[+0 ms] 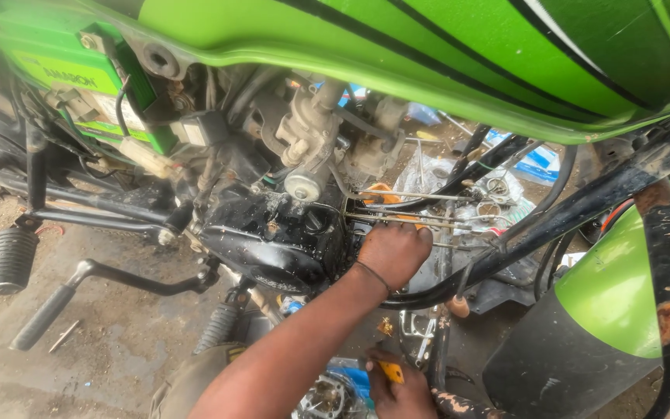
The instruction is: The person works on the engine area of a green motorcycle, using a screwdriver to tighten or adjust components near the carburetor and engine casing. The hands repeatedly reach into the engine bay, manipulate small parts, and apply torque with the tool.
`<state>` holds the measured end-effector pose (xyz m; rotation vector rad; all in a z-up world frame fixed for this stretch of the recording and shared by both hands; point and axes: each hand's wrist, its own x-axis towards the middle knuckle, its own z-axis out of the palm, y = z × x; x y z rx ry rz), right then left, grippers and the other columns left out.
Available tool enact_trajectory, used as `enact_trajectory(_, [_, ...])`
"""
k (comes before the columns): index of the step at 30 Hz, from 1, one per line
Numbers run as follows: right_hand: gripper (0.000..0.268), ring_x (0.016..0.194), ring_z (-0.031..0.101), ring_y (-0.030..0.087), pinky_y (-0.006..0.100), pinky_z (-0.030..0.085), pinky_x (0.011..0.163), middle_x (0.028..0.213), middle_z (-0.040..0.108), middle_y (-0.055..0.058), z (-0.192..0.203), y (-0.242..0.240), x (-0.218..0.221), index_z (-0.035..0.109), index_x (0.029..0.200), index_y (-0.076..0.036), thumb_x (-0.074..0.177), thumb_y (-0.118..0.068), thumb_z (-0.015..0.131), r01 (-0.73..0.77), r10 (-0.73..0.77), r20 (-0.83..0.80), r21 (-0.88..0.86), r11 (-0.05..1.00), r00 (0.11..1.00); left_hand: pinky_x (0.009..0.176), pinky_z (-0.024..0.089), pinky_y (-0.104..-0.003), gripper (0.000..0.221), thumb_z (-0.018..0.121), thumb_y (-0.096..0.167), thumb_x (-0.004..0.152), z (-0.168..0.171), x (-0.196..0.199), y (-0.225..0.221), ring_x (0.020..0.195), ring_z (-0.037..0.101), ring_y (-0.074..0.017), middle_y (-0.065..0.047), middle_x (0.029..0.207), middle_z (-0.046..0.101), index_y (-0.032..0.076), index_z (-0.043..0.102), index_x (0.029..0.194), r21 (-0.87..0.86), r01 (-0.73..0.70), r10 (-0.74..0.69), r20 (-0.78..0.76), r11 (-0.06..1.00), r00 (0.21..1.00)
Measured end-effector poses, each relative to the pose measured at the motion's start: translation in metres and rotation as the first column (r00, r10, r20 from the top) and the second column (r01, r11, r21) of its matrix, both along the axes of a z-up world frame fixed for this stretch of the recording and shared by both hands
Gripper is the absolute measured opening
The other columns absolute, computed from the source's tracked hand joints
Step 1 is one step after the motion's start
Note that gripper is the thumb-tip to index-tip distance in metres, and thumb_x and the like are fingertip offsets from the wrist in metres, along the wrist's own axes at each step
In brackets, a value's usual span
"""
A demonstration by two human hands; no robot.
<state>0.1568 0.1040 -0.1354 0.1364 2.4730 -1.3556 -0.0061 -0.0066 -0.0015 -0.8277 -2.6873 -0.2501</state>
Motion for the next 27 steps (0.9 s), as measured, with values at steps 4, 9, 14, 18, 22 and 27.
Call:
enact_trajectory(4, [0.031, 0.055, 0.065, 0.014, 0.031, 0.055, 0.057, 0.066, 0.07, 0.009, 0.018, -0.009, 0.006, 0.072, 0.122, -0.009, 0.096, -0.022, 0.062, 0.045, -0.044, 0.058, -0.026, 0.999, 0.997, 0.075, 0.058, -0.046, 0.015, 0.06, 0.01, 0.087, 0.001, 0.007, -0.001, 0.089, 0.074, -0.0308, -0.015, 0.093, 0.074, 0.004, 0.068, 0.098, 0.018, -0.012, 0.013, -0.06, 1.0, 0.998])
enact_trajectory(9, [0.032, 0.057, 0.064, 0.013, 0.03, 0.054, 0.057, 0.067, 0.071, 0.01, 0.023, -0.01, 0.008, 0.072, 0.123, -0.009, 0.096, -0.023, 0.063, 0.089, -0.085, 0.067, -0.053, 0.995, 0.994, 0.083, 0.057, -0.049, 0.014, 0.058, 0.01, 0.088, 0.012, 0.007, 0.005, 0.093, 0.074, -0.0289, -0.014, 0.097, 0.075, 0.005, 0.068, 0.097, -0.056, 0.014, -0.005, 0.145, 0.998, 0.989])
enact_trajectory(14, [0.031, 0.058, 0.064, 0.013, 0.029, 0.054, 0.058, 0.069, 0.072, 0.009, 0.024, -0.01, 0.008, 0.073, 0.121, -0.007, 0.096, -0.022, 0.064, 0.089, -0.087, 0.047, -0.056, 0.994, 0.995, 0.078, 0.06, -0.047, 0.014, 0.058, 0.01, 0.091, -0.002, -0.001, 0.004, 0.093, 0.074, -0.0304, -0.015, 0.097, 0.074, 0.003, 0.067, 0.1, -0.002, 0.014, -0.013, 0.11, 1.0, 0.994])
enact_trajectory(18, [0.031, 0.059, 0.063, 0.012, 0.029, 0.055, 0.059, 0.07, 0.071, 0.008, 0.026, -0.013, 0.009, 0.073, 0.122, -0.008, 0.096, -0.021, 0.063, 0.092, -0.089, 0.06, -0.049, 0.995, 0.994, 0.076, 0.059, -0.046, 0.014, 0.06, 0.011, 0.087, -0.01, 0.0, 0.0, 0.089, 0.074, -0.0317, -0.014, 0.093, 0.073, 0.004, 0.067, 0.096, 0.03, 0.018, -0.015, -0.087, 0.999, 0.996])
enact_trajectory(22, [0.03, 0.059, 0.064, 0.011, 0.028, 0.055, 0.06, 0.07, 0.071, 0.007, 0.029, -0.014, 0.01, 0.072, 0.122, -0.009, 0.096, -0.022, 0.062, 0.082, -0.081, 0.055, -0.027, 0.996, 0.995, 0.077, 0.058, -0.046, 0.016, 0.061, 0.011, 0.083, -0.008, 0.002, 0.001, 0.088, 0.074, -0.0308, -0.013, 0.092, 0.074, 0.004, 0.068, 0.095, 0.057, -0.002, 0.009, -0.134, 0.998, 0.991])
enact_trajectory(27, [0.03, 0.06, 0.064, 0.011, 0.028, 0.054, 0.06, 0.069, 0.07, 0.008, 0.029, -0.011, 0.011, 0.073, 0.122, -0.01, 0.096, -0.022, 0.063, 0.091, -0.087, 0.095, -0.037, 0.995, 0.992, 0.079, 0.057, -0.049, 0.014, 0.06, 0.009, 0.085, -0.01, -0.005, 0.008, 0.092, 0.074, -0.03, -0.012, 0.096, 0.076, 0.007, 0.071, 0.092, -0.029, -0.005, 0.008, 0.112, 1.0, 0.994])
